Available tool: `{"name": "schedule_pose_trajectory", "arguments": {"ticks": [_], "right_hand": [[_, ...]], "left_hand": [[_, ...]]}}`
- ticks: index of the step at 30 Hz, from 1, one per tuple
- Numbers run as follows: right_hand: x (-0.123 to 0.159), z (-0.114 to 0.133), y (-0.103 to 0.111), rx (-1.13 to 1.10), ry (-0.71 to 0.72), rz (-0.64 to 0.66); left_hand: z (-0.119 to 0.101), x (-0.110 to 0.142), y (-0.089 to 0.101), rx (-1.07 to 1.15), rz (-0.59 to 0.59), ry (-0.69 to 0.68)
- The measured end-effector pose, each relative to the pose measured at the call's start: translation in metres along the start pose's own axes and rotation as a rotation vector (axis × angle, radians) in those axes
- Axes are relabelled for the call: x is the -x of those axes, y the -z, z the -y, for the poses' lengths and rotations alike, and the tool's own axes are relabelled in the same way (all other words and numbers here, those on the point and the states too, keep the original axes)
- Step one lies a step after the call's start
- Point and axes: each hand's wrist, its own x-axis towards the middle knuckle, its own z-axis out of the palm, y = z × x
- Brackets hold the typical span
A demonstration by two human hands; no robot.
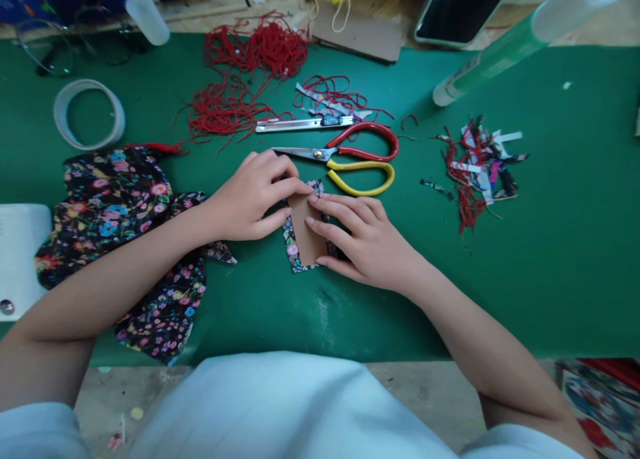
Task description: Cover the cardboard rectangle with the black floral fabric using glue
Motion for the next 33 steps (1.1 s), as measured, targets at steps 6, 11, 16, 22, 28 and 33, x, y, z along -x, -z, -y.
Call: {"name": "schedule_pose_trajectory", "arguments": {"ticks": [6,11,16,22,28,33], "right_hand": [[0.0007,-0.0009,-0.0005,-0.045,-0.018,-0.017],[0.0012,-0.0019,-0.0014,-0.093,-0.031,-0.028],[0.0019,-0.0028,-0.0012,-0.11,-0.043,-0.038],[0.0027,-0.0037,-0.0026,-0.152,-0.092,-0.066],[0.0028,-0.0032,-0.0038,-0.12,-0.082,-0.053],[0.0027,-0.0033,-0.0037,-0.12,-0.087,-0.038]], "left_hand": [[-0.0001,0.0005,-0.0007,0.012,-0.003,0.008],[0.0006,-0.0001,0.0001,0.059,-0.001,0.037],[0.0024,-0.002,0.0045,0.192,-0.042,0.126],[0.0037,-0.0023,0.0049,0.234,-0.108,0.123],[0.0029,-0.002,0.0015,0.118,-0.044,0.094],[0.0018,-0.0022,0.0028,0.115,-0.03,0.092]]}}
